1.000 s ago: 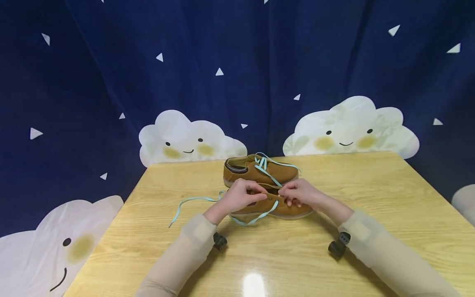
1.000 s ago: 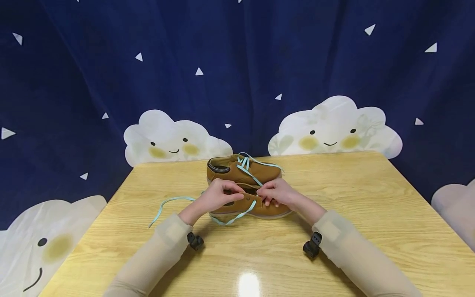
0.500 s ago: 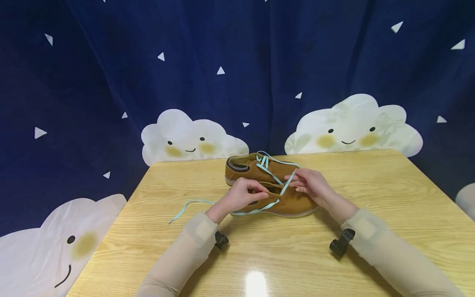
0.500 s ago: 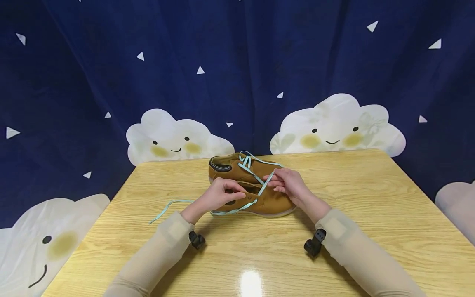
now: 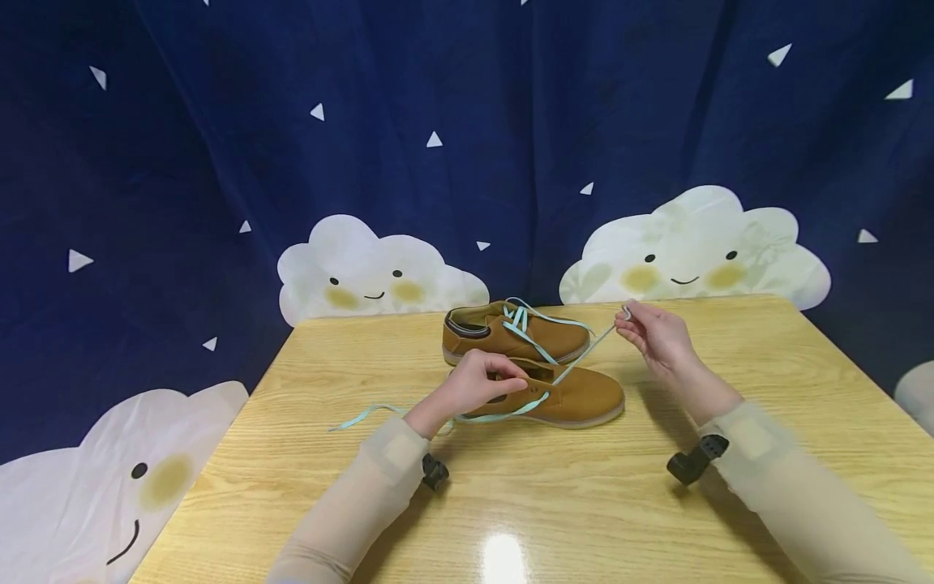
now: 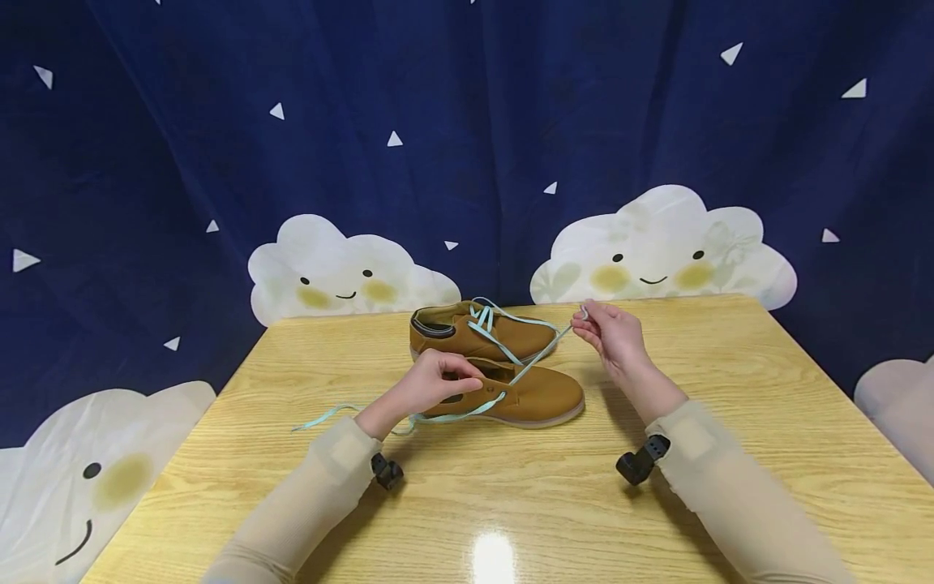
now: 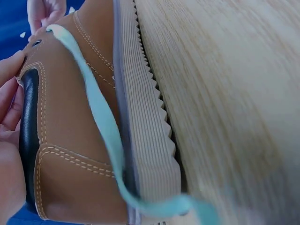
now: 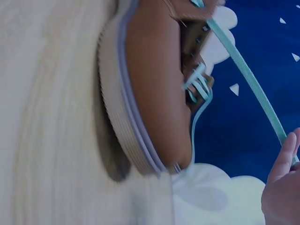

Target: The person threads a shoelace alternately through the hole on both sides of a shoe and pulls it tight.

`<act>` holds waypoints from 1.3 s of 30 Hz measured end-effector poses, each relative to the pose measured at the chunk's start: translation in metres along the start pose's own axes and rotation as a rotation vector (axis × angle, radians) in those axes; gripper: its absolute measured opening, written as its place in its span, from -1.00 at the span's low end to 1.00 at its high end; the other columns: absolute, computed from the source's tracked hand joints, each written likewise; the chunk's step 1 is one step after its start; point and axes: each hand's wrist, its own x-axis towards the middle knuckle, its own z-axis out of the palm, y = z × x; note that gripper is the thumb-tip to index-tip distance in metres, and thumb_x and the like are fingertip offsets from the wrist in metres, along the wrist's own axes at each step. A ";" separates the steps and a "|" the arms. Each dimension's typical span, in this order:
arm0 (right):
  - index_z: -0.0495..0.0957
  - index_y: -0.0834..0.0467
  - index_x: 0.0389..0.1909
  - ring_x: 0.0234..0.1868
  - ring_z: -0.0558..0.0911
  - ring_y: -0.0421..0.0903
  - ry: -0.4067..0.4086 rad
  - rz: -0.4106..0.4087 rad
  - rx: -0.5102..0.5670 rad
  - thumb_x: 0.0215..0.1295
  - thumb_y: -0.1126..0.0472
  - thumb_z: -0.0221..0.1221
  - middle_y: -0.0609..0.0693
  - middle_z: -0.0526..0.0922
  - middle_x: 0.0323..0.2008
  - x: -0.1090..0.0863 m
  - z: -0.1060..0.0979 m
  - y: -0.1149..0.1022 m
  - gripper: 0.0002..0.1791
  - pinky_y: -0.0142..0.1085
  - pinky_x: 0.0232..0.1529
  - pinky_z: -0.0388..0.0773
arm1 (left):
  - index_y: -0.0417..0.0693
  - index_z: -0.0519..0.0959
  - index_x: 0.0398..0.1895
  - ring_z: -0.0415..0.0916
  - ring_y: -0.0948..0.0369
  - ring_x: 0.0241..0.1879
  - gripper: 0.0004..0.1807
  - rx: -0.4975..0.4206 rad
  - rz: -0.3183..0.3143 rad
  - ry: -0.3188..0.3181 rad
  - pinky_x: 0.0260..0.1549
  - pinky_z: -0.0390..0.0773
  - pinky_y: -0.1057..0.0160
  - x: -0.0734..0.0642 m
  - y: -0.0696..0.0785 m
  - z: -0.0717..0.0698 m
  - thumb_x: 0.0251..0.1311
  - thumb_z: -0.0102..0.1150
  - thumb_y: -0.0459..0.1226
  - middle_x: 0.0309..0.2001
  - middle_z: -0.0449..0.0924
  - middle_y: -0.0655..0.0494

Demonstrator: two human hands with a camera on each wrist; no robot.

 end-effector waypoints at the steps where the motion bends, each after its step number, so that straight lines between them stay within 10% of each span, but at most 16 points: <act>1: 0.63 0.27 -0.46 -0.47 0.69 -0.17 0.007 -0.010 0.010 0.43 0.35 0.06 0.07 0.66 -0.51 0.000 -0.002 -0.003 -0.74 -0.43 -0.29 0.60 | -0.06 0.76 -0.27 0.45 0.30 -0.47 -0.90 0.001 0.002 0.001 -0.49 0.43 0.37 0.000 0.000 0.000 0.20 0.33 -0.26 -0.34 0.70 0.22; 11: 0.73 0.26 -0.38 -0.37 0.74 -0.13 0.064 -0.095 0.041 0.31 0.44 0.17 0.12 0.73 -0.42 -0.001 -0.023 -0.031 -0.83 -0.45 -0.24 0.56 | -0.20 0.73 -0.23 0.46 0.16 -0.44 -0.87 -0.004 -0.018 0.003 -0.51 0.36 0.41 0.000 0.002 0.001 0.20 0.32 -0.33 -0.30 0.71 0.00; 19: 0.71 0.32 -0.39 -0.39 0.74 -0.09 0.122 -0.183 0.116 0.27 0.49 0.19 0.15 0.72 -0.44 -0.002 -0.035 -0.047 -0.86 -0.42 -0.25 0.58 | -0.31 0.71 -0.26 0.45 0.22 -0.44 -0.88 -0.018 -0.001 -0.006 -0.48 0.39 0.41 -0.010 0.038 -0.007 0.19 0.30 -0.41 -0.34 0.70 -0.04; 26: 0.69 0.27 -0.35 -0.39 0.73 -0.16 0.278 -0.315 0.090 0.21 0.41 0.27 0.08 0.72 -0.45 -0.003 -0.042 -0.068 -0.95 -0.46 -0.27 0.57 | -0.23 0.73 -0.22 0.43 0.14 -0.44 -0.85 -0.021 -0.015 -0.014 -0.50 0.35 0.42 0.000 0.001 0.001 0.21 0.31 -0.33 -0.31 0.70 -0.02; 39: 0.63 0.38 -0.34 -0.44 0.73 -0.08 0.343 -0.458 0.241 0.13 0.52 0.29 0.16 0.70 -0.49 -0.005 -0.052 -0.103 -0.92 -0.40 -0.34 0.60 | -0.07 0.75 -0.27 0.42 0.32 -0.48 -0.90 -0.025 0.008 0.011 -0.49 0.41 0.37 -0.003 0.000 0.001 0.19 0.34 -0.27 -0.35 0.69 0.23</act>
